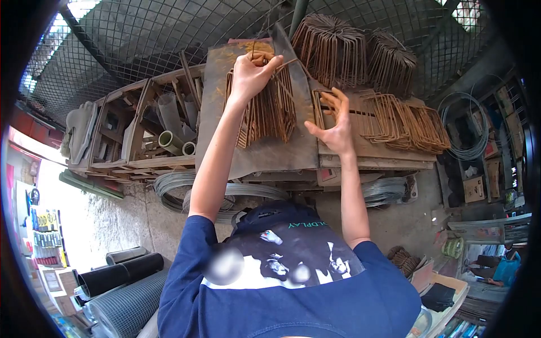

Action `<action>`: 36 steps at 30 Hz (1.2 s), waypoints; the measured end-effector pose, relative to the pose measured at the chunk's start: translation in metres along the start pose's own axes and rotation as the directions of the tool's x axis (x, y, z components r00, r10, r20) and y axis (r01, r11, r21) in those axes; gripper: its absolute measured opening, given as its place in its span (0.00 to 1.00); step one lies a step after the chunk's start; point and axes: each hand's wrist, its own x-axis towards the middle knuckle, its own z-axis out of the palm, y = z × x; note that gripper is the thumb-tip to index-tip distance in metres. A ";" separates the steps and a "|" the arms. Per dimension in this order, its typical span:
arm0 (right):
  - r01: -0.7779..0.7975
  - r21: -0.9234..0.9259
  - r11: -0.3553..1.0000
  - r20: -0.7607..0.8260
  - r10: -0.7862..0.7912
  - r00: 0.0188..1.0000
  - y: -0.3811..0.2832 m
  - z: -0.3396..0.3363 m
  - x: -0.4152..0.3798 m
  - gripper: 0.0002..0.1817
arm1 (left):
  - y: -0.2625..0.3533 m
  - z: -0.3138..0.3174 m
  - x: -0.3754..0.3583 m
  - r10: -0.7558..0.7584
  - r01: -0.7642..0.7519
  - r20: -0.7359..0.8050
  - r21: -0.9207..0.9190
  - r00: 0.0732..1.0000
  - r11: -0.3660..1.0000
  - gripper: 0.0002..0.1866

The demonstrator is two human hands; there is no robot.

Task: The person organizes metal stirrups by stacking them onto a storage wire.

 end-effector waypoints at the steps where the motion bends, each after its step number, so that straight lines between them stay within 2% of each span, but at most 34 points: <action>1: -0.029 0.052 0.998 0.005 0.029 1.000 0.007 0.004 -0.004 0.54 | -0.001 0.001 0.000 0.040 -0.040 -0.004 0.003 0.999 0.999 0.16; 3: -0.093 0.159 0.983 0.038 0.088 0.995 0.017 0.015 -0.010 0.55 | -0.004 -0.001 0.002 0.081 -0.081 -0.009 0.009 0.997 0.997 0.16; 4: -0.093 0.162 0.982 0.038 0.088 0.995 0.019 0.017 -0.010 0.55 | -0.005 -0.005 0.003 0.035 -0.036 0.035 0.032 0.999 0.999 0.16; 6: -0.171 0.047 0.984 0.159 0.162 0.974 0.020 0.022 -0.009 0.57 | -0.002 -0.007 0.003 -0.012 0.007 0.083 0.059 0.996 0.998 0.17; 7: -0.172 0.049 0.984 0.155 0.163 0.974 0.020 0.023 -0.009 0.57 | 0.004 -0.008 0.001 -0.027 0.022 0.098 0.054 0.995 0.998 0.17; 10: -0.188 -0.113 0.976 0.256 0.212 0.943 0.018 0.024 -0.002 0.61 | 0.012 -0.011 -0.001 -0.032 0.024 0.130 0.063 0.991 0.998 0.17; 12: -0.204 -0.127 0.971 0.245 0.230 0.942 0.016 0.022 0.004 0.61 | 0.009 -0.011 0.001 -0.024 0.013 0.143 0.077 0.989 0.997 0.17; 14: -0.223 -0.138 0.965 0.238 0.251 0.938 0.017 0.024 0.007 0.61 | -0.001 -0.011 0.004 0.033 -0.027 0.201 -0.030 0.979 0.999 0.16; 16: -0.112 -0.151 0.982 0.236 0.146 0.961 0.019 0.032 0.007 0.62 | 0.003 -0.013 0.002 0.062 -0.051 0.227 -0.053 0.972 0.997 0.15; 18: -0.096 -0.149 0.984 0.211 0.127 0.969 0.027 0.049 0.002 0.62 | 0.004 -0.014 0.002 0.095 -0.077 0.252 -0.081 0.963 0.994 0.15; 20: -0.078 -0.146 0.986 0.187 0.105 0.977 0.038 0.067 -0.002 0.63 | 0.003 -0.016 0.003 0.182 -0.119 0.281 -0.227 0.942 0.967 0.15; 22: -0.069 -0.034 0.997 0.098 0.072 0.993 0.043 0.079 0.004 0.61 | 0.006 -0.021 0.006 0.213 -0.163 0.263 -0.199 0.941 0.966 0.15; 24: -0.060 -0.034 0.998 0.088 0.063 0.994 0.047 0.083 0.012 0.61 | 0.007 -0.026 0.007 0.238 -0.200 0.245 -0.172 0.940 0.965 0.15; 26: -0.048 -0.033 0.998 0.078 0.051 0.996 0.046 0.083 0.020 0.60 | 0.007 -0.031 0.012 0.259 -0.206 0.233 -0.228 0.937 0.952 0.16; 28: -0.046 -0.005 0.999 0.114 0.047 0.992 0.036 0.080 0.029 0.56 | 0.008 -0.033 0.012 0.225 -0.193 0.190 -0.175 0.955 0.966 0.16; 31: -0.033 0.058 0.998 0.189 0.022 0.982 0.041 0.074 0.034 0.58 | 0.004 -0.032 0.015 0.179 -0.140 0.165 -0.225 0.970 0.964 0.15; 33: -0.043 0.044 0.998 0.220 0.033 0.975 0.044 0.069 0.033 0.58 | 0.004 -0.030 0.015 0.039 0.047 0.229 -0.361 0.973 0.931 0.12; 35: -0.053 0.032 0.998 0.251 0.043 0.967 0.045 0.066 0.030 0.59 | 0.006 -0.025 0.014 0.080 0.024 0.231 -0.416 0.970 0.909 0.11; 36: -0.100 -0.047 0.994 0.283 0.109 0.953 0.043 0.063 0.029 0.60 | 0.009 -0.023 0.014 0.124 -0.002 0.231 -0.469 0.965 0.883 0.10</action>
